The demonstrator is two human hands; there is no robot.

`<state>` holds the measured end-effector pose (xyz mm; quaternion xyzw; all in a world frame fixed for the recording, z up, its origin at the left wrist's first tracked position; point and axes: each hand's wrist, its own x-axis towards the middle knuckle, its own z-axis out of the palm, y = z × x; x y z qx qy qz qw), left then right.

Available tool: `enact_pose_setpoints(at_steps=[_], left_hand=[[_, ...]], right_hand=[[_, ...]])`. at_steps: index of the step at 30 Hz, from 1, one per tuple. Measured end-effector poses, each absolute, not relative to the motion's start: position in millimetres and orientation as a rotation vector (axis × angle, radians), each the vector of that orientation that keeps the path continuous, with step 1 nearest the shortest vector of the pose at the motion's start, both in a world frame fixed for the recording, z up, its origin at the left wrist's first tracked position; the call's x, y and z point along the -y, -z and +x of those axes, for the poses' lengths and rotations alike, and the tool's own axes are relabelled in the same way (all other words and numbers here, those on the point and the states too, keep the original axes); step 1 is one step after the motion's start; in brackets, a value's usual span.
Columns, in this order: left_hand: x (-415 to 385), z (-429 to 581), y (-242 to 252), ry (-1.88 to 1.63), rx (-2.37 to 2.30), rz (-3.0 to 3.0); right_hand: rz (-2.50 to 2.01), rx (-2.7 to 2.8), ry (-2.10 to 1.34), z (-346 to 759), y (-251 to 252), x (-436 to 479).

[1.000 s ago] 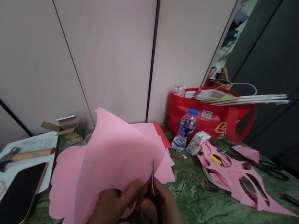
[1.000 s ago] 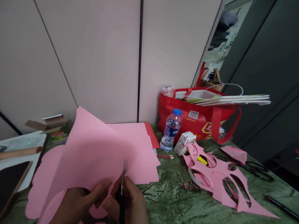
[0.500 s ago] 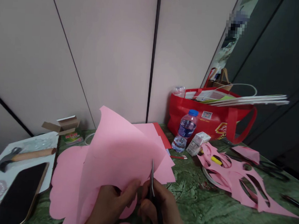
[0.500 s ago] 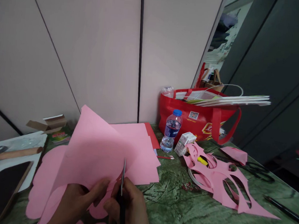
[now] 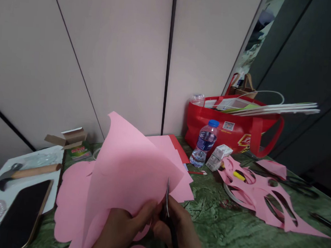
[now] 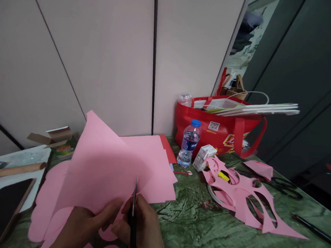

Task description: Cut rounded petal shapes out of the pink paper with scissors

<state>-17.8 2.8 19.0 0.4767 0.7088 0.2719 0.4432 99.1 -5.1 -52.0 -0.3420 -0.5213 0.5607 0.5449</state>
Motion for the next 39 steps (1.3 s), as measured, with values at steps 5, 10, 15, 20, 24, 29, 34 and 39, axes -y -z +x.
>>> enact_pose_setpoints(at_steps=[5,10,15,20,24,29,34,39], left_hand=[[-5,-22,-15,-0.693,-1.68,1.184],[-2,-18,-21,-0.752,-1.71,1.154],[-3,-17,-20,-0.79,-1.707,1.173],[-4,-18,-19,-0.777,-1.704,1.166],[-4,-17,-22,-0.805,-1.71,1.172],[-4,-17,-26,-0.793,-1.744,1.199],[-4,-18,-25,-0.77,-1.746,1.206],[-5,-20,-23,-0.816,-1.698,1.258]], right_hand=[[-0.819,1.272,-1.355,101,57,3],[-0.824,1.236,-1.389,100,54,5],[-0.824,1.248,-1.398,100,54,5],[-0.822,1.227,-1.398,100,57,5],[-0.792,1.208,-1.435,99,53,6],[-0.78,1.207,-1.422,99,52,6],[-0.801,1.211,-1.419,98,59,6],[-0.784,1.214,-1.412,97,59,5]])
